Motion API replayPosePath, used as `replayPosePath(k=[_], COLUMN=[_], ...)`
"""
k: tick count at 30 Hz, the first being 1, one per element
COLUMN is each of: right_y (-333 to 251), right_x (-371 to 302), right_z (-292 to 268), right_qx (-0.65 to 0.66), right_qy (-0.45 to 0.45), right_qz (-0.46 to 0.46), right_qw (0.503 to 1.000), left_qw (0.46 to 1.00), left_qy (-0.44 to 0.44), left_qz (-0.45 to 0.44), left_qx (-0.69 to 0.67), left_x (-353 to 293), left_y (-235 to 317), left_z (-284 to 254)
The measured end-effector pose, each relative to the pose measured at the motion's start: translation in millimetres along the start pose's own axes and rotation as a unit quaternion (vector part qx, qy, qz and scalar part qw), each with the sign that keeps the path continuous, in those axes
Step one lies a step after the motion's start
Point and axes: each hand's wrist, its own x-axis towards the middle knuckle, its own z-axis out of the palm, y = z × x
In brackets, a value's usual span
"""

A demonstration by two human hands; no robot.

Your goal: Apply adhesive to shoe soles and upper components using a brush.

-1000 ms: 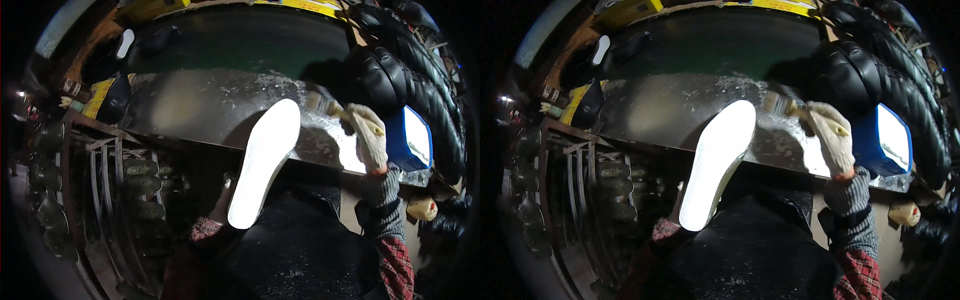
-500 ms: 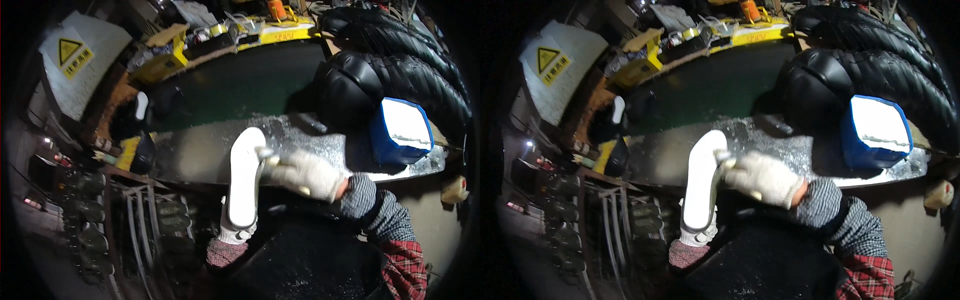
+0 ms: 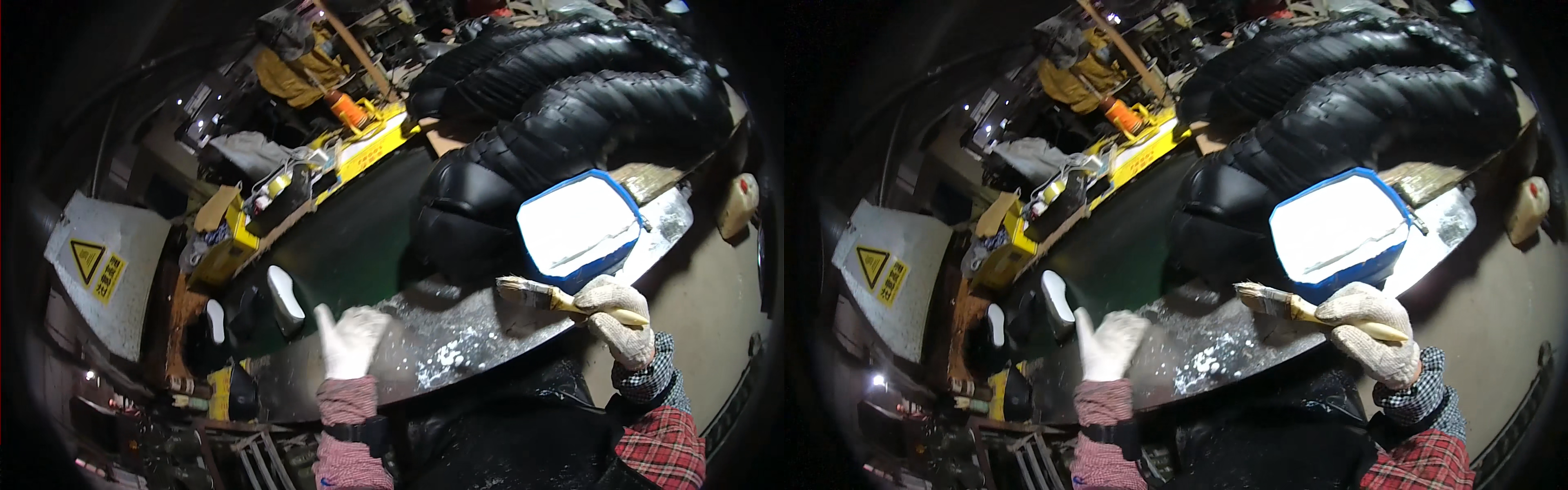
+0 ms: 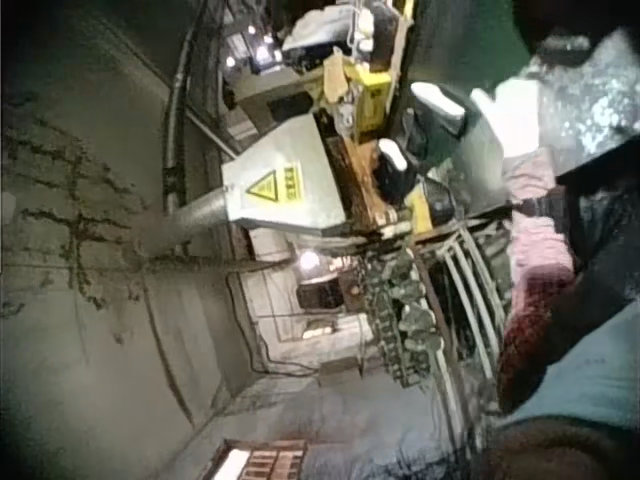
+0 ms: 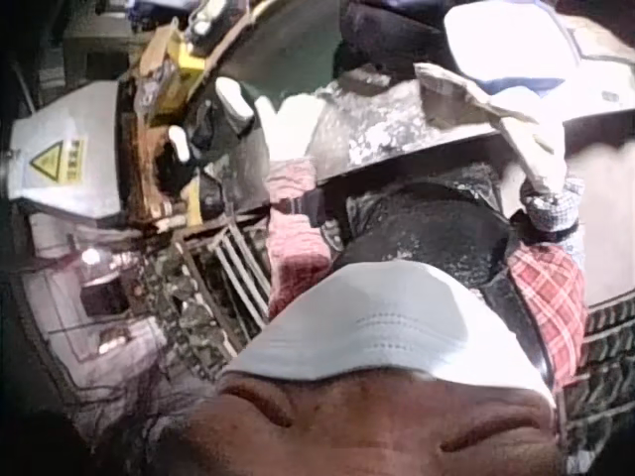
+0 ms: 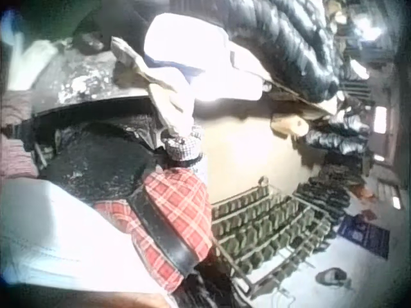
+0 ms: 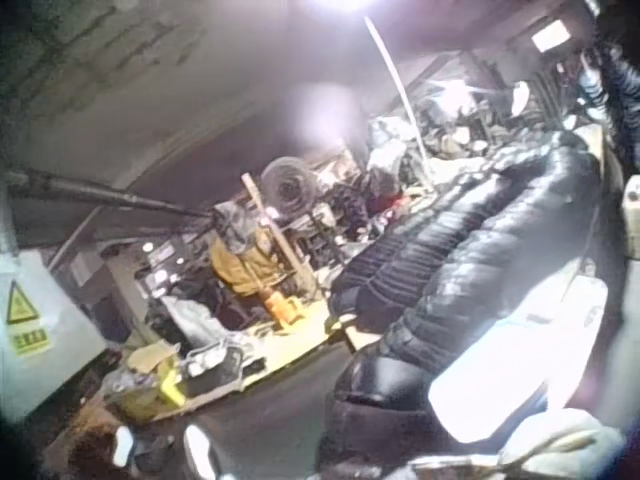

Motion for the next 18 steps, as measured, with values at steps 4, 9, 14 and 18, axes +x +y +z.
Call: replayPosePath(k=[4, 9, 14, 18], right_y=[-11, -16, -31, -51], right_x=[6, -10, -10, 16], right_z=[7, 11, -9, -12], right_qx=[-0.034, -0.063, -0.143, -0.142], right_qy=[-0.029, -0.050, 0.018, 0.177], right_qz=[-0.029, -0.049, -0.153, -0.101], right_qw=[0.999, 0.996, 0.978, 0.969], left_qw=[0.981, 0.985, 0.871, 0.640], left_qy=[-0.090, -0.134, -0.128, -0.106], left_qz=[-0.113, 0.070, 0.366, 0.278], left_qx=[0.130, 0.082, 0.302, 0.709], left_x=[43, 41, -87, -143], left_y=[-66, -72, 16, 62], left_z=[67, 72, 60, 40])
